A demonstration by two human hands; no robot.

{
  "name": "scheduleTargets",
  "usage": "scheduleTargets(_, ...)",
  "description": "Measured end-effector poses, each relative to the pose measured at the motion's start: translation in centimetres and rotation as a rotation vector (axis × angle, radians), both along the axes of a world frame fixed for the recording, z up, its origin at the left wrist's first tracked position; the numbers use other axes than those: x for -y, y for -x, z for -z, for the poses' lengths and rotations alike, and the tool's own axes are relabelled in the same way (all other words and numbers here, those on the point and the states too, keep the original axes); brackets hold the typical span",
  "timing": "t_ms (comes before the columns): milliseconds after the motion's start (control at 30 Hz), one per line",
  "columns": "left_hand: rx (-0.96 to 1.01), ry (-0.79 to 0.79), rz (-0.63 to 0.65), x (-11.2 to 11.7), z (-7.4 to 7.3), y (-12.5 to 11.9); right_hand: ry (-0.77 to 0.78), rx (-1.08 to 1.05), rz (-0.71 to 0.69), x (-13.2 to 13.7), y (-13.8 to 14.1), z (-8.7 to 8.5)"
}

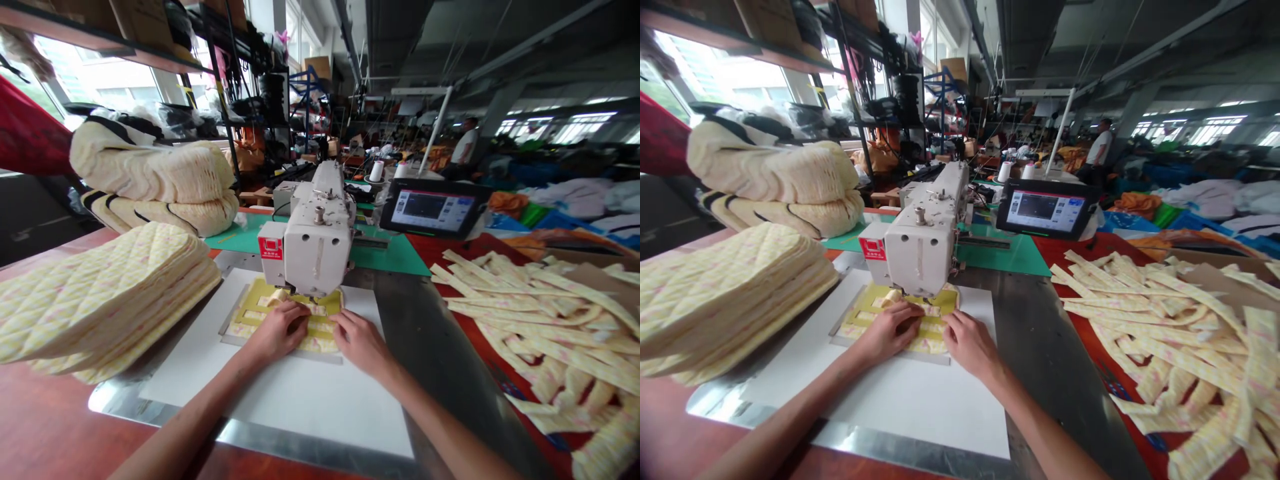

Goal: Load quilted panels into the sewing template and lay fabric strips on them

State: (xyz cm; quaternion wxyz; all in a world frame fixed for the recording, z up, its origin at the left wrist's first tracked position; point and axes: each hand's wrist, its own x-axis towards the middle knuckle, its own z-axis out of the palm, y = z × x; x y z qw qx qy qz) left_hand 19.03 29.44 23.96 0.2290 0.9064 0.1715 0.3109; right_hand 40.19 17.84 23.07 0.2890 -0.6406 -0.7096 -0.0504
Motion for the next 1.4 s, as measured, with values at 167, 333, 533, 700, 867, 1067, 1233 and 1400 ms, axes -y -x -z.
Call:
scheduleTargets(167, -0.082, -0.089, 0.003, 0.6, 0.0, 0.0, 0.072, -0.031, 0.070, 0.0, -0.3, 0.1)
scheduleTargets(333, -0.179, -0.142, 0.083, 4.2, -0.6, 0.7, 0.151, -0.039, 0.128, 2.5, -4.1, 0.4)
scheduleTargets(533, -0.267, -0.124, 0.128, 9.1, -2.3, 2.6, 0.161, -0.095, 0.217, 6.4, -9.1, -0.1)
scheduleTargets(700, -0.243, -0.141, 0.024, 10.9, -3.0, 4.7, 0.127, -0.157, 0.341, 8.3, -12.1, -0.7)
scheduleTargets(867, -0.138, -0.154, -0.098, 11.2, -2.3, 6.6, 0.208, -0.235, 0.407, 9.1, -15.5, -0.5)
scheduleTargets(1067, -0.067, -0.134, -0.124, 11.3, -1.5, 5.7, 0.300, -0.259, 0.381, 7.8, -13.6, 0.0)
scheduleTargets(1233, -0.078, -0.108, -0.088, 11.7, -2.2, 3.6, 0.299, -0.171, 0.321, 7.6, -11.8, 0.7)
scheduleTargets(1400, -0.088, -0.090, -0.091, 11.8, -2.4, 3.7, 0.278, 0.022, 0.298, 10.2, -15.5, 0.4)
